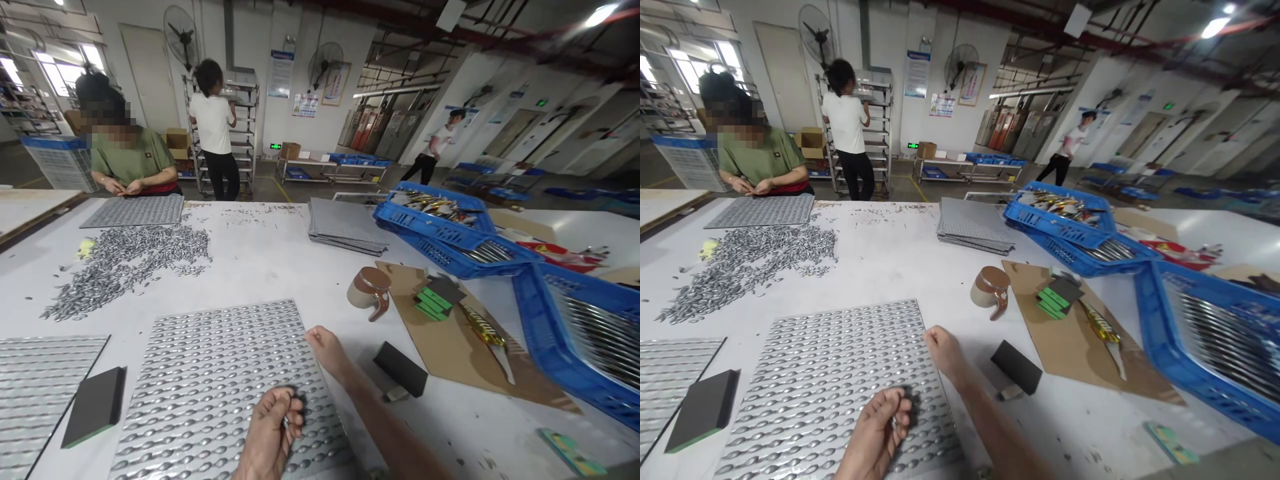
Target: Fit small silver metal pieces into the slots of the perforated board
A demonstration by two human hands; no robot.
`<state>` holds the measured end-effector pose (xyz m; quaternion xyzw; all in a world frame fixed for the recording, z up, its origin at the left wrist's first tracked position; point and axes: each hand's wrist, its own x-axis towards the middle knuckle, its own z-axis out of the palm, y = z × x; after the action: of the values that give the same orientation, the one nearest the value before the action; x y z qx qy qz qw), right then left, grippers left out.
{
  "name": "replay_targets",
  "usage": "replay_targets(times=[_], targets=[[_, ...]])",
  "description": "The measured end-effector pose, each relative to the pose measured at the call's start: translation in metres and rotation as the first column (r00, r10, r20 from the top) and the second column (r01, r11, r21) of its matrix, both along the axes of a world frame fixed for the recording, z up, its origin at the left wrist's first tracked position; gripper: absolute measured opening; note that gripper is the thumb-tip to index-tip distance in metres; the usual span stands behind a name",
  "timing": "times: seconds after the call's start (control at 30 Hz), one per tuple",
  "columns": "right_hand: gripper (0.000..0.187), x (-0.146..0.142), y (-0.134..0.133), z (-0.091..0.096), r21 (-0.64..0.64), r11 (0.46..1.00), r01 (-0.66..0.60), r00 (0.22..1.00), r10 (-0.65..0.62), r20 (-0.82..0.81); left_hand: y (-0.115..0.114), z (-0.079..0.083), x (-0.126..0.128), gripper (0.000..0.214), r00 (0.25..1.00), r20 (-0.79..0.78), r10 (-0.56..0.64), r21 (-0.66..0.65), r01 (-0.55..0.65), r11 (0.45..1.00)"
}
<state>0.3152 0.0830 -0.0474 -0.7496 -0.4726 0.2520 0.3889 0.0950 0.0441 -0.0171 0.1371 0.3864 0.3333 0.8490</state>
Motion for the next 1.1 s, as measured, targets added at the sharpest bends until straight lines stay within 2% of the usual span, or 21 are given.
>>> replay_targets(times=[0.07, 0.17, 0.37, 0.53, 0.63, 0.83, 1.1], targets=[[0.024, 0.016, 0.015, -0.01, -0.01, 1.0, 0.027, 0.999, -0.027, 0.045, -0.003, -0.008, 0.0, 0.047, 1.0, 0.002, -0.027, -0.005, 0.027, 1.0], [0.024, 0.026, 0.025, -0.02, -0.032, 0.999, 0.016, 0.996, -0.013, 0.089, -0.005, -0.018, 0.0, 0.045, 0.999, -0.01, -0.05, -0.014, 0.05, 0.999], [0.018, 0.025, 0.027, -0.03, -0.046, 0.998, 0.03, 0.987, -0.022, 0.161, -0.005, -0.026, 0.002, 0.042, 0.998, -0.029, -0.064, -0.013, 0.064, 0.998], [0.01, 0.025, 0.025, -0.031, 0.0, 0.998, 0.063, 0.974, -0.062, 0.219, -0.009, -0.028, 0.005, 0.043, 0.997, -0.025, -0.078, -0.011, 0.078, 0.997], [0.015, 0.023, 0.024, -0.026, 0.06, 0.998, 0.015, 0.97, -0.029, 0.24, -0.009, -0.026, 0.002, 0.044, 0.997, -0.022, -0.077, -0.015, 0.076, 0.997], [0.02, 0.009, 0.025, -0.02, 0.113, 0.978, -0.174, 0.959, 0.143, 0.244, -0.004, -0.024, -0.003, 0.049, 0.998, -0.029, -0.048, -0.026, 0.047, 0.999], [0.02, 0.014, 0.029, -0.022, 0.091, 0.973, -0.21, 0.963, 0.19, 0.189, -0.005, -0.022, -0.002, 0.032, 0.998, -0.042, -0.056, -0.061, 0.053, 0.997]])
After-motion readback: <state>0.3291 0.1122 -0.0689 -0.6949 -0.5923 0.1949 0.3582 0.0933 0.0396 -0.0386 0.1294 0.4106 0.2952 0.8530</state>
